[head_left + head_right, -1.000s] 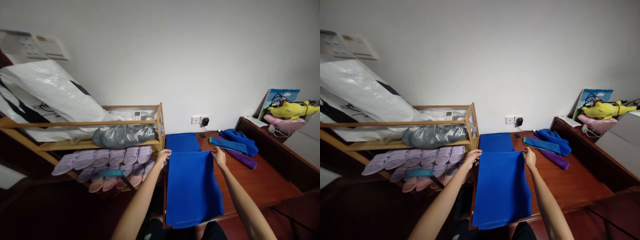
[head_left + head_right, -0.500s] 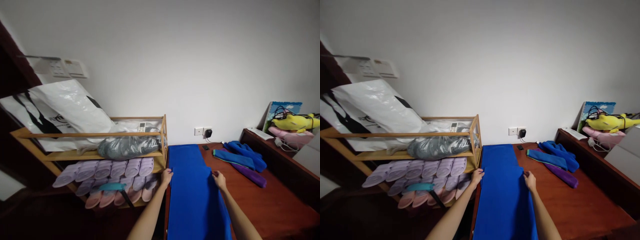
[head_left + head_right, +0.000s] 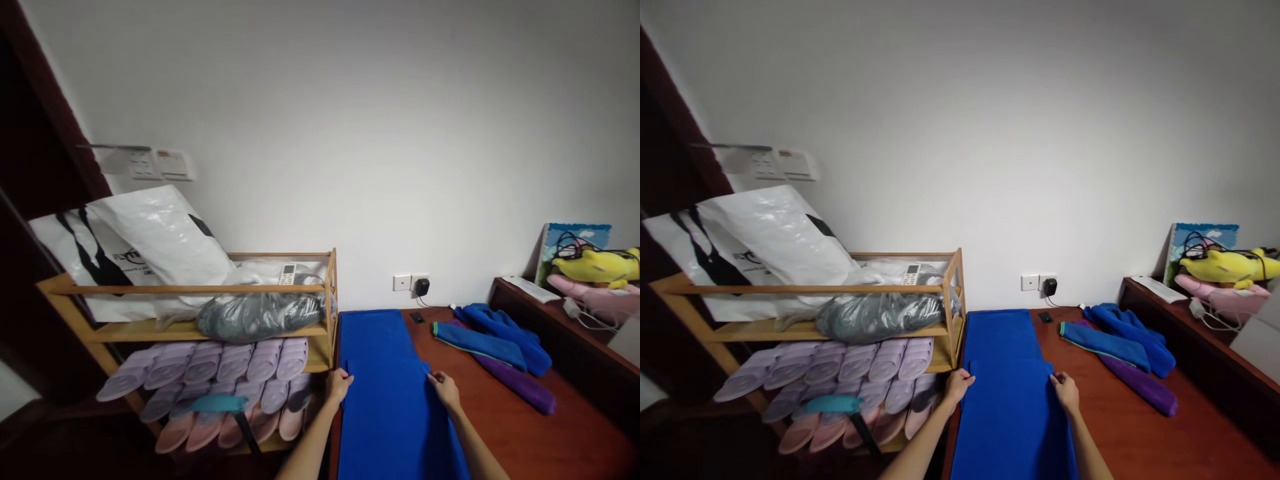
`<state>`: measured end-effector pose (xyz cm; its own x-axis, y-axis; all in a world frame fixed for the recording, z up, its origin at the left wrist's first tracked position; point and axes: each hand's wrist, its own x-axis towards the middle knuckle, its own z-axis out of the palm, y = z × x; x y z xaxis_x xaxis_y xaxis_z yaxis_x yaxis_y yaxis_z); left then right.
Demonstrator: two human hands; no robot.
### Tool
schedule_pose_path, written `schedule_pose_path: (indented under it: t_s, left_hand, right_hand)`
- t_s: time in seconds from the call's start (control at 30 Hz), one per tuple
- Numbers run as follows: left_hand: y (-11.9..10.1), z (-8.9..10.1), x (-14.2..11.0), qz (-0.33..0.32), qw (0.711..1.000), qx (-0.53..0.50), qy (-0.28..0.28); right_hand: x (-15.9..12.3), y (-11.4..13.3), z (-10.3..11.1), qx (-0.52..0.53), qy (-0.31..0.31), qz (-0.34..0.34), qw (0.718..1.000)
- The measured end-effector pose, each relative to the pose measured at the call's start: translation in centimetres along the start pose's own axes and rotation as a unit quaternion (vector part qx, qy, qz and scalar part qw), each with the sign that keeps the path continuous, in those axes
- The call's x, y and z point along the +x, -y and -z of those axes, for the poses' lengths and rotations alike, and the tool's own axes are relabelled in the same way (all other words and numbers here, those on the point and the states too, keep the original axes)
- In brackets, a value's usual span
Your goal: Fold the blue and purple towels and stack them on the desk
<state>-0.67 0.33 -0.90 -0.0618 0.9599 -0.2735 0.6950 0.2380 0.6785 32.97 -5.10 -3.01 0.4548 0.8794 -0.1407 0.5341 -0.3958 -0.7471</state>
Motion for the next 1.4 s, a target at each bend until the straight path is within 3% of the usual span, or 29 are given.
schedule_pose_path:
  t_s: [0.43, 0.73, 1.1, 1.27, 1.4]
  left_hand:
    - [-0.9, 0.1, 2.3, 0.008, 1.0, 0.013, -0.007]
    - [-0.3, -0.6, 2.1, 0.018, 0.999, -0.028, -0.004]
    - [-0.9, -0.5, 1.5, 0.03, 0.992, -0.124, 0.0]
    - [0.0, -0.2, -0.2, 0.025, 0.99, -0.135, 0.021]
    - [2.4, 0.1, -3.7, 0.024, 0.988, -0.142, 0.054]
  right_hand:
    - [3.1, 1.6, -0.1, -0.133, 0.057, -0.082, 0.986]
    - [0.6, 2.7, 0.6, -0.187, -0.014, 0.0, 0.982]
    - [2.4, 4.2, 0.4, -0.108, -0.04, -0.041, 0.992]
    - [1.2, 2.5, -0.3, -0.06, -0.009, -0.034, 0.998]
    - [-2.1, -0.6, 1.1, -0.045, 0.037, -0.04, 0.998]
